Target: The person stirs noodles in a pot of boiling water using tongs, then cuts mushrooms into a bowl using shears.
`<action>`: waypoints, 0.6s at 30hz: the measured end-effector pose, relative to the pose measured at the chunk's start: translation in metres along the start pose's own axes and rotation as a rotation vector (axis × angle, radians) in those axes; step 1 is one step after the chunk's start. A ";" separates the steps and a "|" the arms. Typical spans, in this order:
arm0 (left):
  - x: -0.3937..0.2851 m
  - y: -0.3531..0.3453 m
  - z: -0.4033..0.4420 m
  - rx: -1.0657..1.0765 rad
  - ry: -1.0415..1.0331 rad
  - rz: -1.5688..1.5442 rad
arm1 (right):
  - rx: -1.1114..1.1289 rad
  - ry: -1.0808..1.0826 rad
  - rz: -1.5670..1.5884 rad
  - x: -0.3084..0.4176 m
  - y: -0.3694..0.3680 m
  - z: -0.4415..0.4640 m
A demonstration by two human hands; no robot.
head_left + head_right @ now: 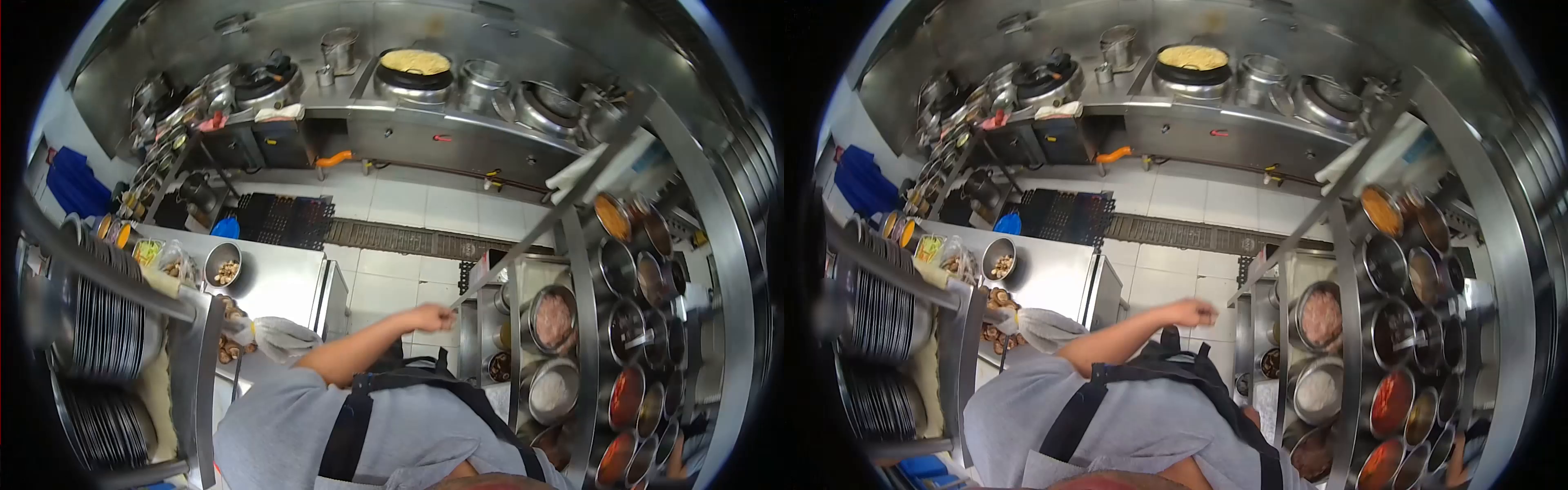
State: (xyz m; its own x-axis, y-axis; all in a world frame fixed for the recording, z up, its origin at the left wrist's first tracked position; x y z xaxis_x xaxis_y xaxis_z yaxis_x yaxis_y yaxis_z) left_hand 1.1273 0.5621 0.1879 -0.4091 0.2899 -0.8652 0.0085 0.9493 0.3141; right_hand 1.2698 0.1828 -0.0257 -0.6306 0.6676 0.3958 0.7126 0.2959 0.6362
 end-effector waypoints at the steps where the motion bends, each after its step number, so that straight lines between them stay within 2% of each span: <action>1: -0.018 0.037 0.002 -0.030 0.009 -0.051 | 0.002 0.003 -0.024 0.007 0.011 0.021; 2: -0.026 0.068 0.008 -0.084 -0.017 -0.046 | -0.031 0.027 -0.046 0.014 0.020 0.041; 3: -0.018 0.092 0.024 -0.186 -0.052 0.038 | -0.119 -0.044 0.125 0.089 0.085 0.014; 4: -0.030 0.116 0.020 -0.246 -0.073 -0.050 | -0.272 0.154 0.179 0.130 0.129 0.014; 5: -0.036 0.139 0.019 -0.255 -0.077 -0.052 | -0.104 -0.044 0.339 0.160 0.154 0.028; 6: -0.038 0.162 0.021 -0.206 -0.065 -0.007 | -0.166 0.019 0.230 0.146 0.150 0.066; 7: -0.038 0.185 0.026 -0.152 -0.059 0.037 | -0.117 -0.038 0.239 0.172 0.172 0.072; 9: -0.030 0.236 0.033 -0.110 -0.016 0.125 | -0.126 0.068 0.074 0.162 0.172 0.135; 10: -0.025 0.262 0.037 -0.085 0.008 0.210 | -0.126 0.069 0.089 0.168 0.181 0.153; 11: -0.017 0.287 0.041 -0.161 0.054 0.216 | -0.100 0.071 0.086 0.186 0.204 0.170; 13: 0.002 0.334 0.041 -0.316 0.109 0.178 | -0.074 0.087 0.089 0.214 0.239 0.223; 15: 0.023 0.366 0.037 -0.450 0.118 -0.008 | -0.177 0.239 -0.058 0.239 0.271 0.293; 18: 0.078 0.384 0.038 -0.588 0.177 -0.349 | -0.152 0.363 0.023 0.309 0.330 0.398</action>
State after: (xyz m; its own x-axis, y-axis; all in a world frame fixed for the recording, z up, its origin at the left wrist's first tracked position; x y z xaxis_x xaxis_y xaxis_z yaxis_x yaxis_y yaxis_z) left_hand 1.1331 0.9538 0.2260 -0.4406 -0.0908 -0.8931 -0.6240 0.7462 0.2319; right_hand 1.4326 0.7585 0.0433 -0.7026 0.3797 0.6018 0.6908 0.1609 0.7049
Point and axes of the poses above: each hand's wrist, its own z-axis towards the middle knuckle, its own y-axis out of the back of the hand, x = y × z, the point moved 2 cm from there along z, towards the middle knuckle, and after that the axes turned 10 degrees about x, right-handed, at the moved point
